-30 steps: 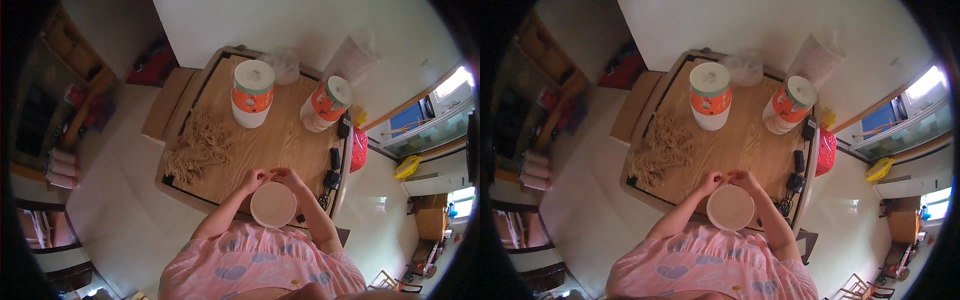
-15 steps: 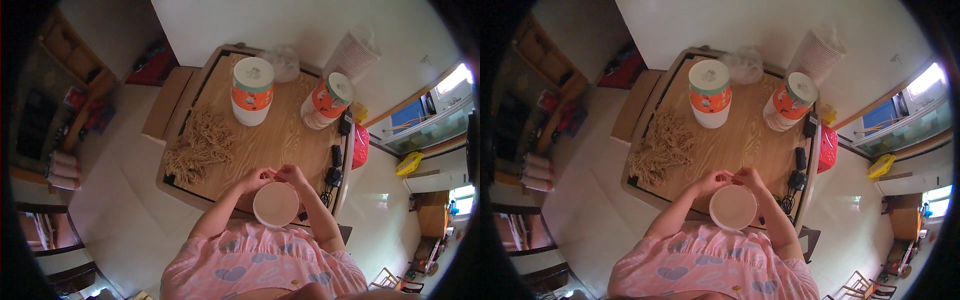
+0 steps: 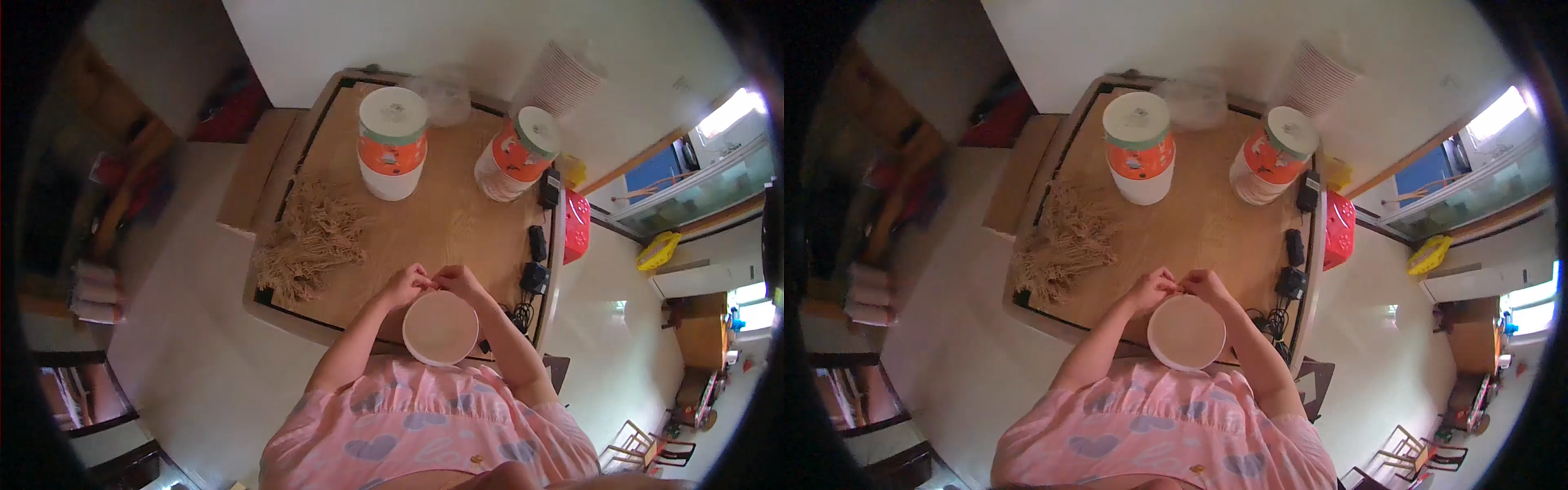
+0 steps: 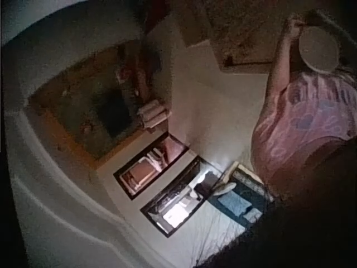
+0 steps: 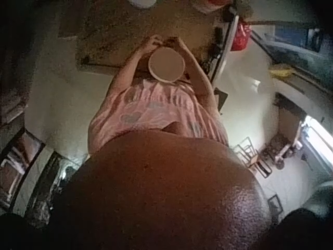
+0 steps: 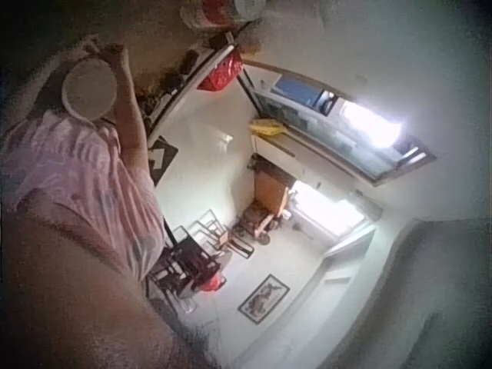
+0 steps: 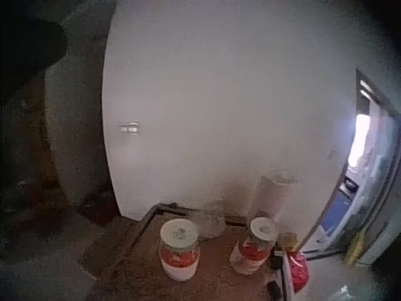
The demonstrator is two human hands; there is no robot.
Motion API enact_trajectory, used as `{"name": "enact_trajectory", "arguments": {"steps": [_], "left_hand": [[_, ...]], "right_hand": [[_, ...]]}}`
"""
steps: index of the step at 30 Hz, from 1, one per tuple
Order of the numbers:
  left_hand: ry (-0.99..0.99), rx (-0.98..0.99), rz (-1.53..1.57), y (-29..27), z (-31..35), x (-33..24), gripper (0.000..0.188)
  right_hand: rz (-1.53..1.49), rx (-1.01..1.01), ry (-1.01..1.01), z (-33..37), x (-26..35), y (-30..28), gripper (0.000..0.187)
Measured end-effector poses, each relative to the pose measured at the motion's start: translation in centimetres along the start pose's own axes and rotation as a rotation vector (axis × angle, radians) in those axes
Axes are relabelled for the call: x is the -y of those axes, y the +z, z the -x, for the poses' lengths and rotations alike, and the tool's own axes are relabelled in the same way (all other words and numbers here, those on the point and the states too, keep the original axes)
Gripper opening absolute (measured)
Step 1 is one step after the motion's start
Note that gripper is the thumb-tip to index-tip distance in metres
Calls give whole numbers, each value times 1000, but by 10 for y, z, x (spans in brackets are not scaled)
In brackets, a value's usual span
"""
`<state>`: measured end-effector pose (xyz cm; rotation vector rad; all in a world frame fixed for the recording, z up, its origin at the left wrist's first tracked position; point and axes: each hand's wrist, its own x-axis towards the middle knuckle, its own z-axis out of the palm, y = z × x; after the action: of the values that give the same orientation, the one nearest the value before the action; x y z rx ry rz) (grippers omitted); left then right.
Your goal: Placing shredded paper into containers and organizing them on a table.
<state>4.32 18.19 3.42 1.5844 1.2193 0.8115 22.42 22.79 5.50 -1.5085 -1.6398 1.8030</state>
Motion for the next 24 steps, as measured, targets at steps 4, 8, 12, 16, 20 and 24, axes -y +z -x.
{"name": "enact_trajectory", "arguments": {"steps": [4, 8, 12, 16, 20, 24], "left_hand": [[26, -7, -128, 3, 2, -13, 11], [84, -53, -172, 2, 4, -23, 9], [102, -113, -150, 6, 3, -26, 9], [107, -137, -171, 6, 5, -25, 9], [104, -167, -110, 6, 7, -22, 9], [63, -164, -12, 8, 7, -14, 10]], "right_hand": [[17, 44, 21, 3, -4, -2, 14], [60, 35, 15, 8, 0, -1, 15], [77, 67, 6, 2, -10, -1, 21], [101, 83, 51, 0, -11, 0, 26], [150, 90, -20, 4, -5, -2, 24], [99, 119, -48, 5, -9, -2, 19]]}}
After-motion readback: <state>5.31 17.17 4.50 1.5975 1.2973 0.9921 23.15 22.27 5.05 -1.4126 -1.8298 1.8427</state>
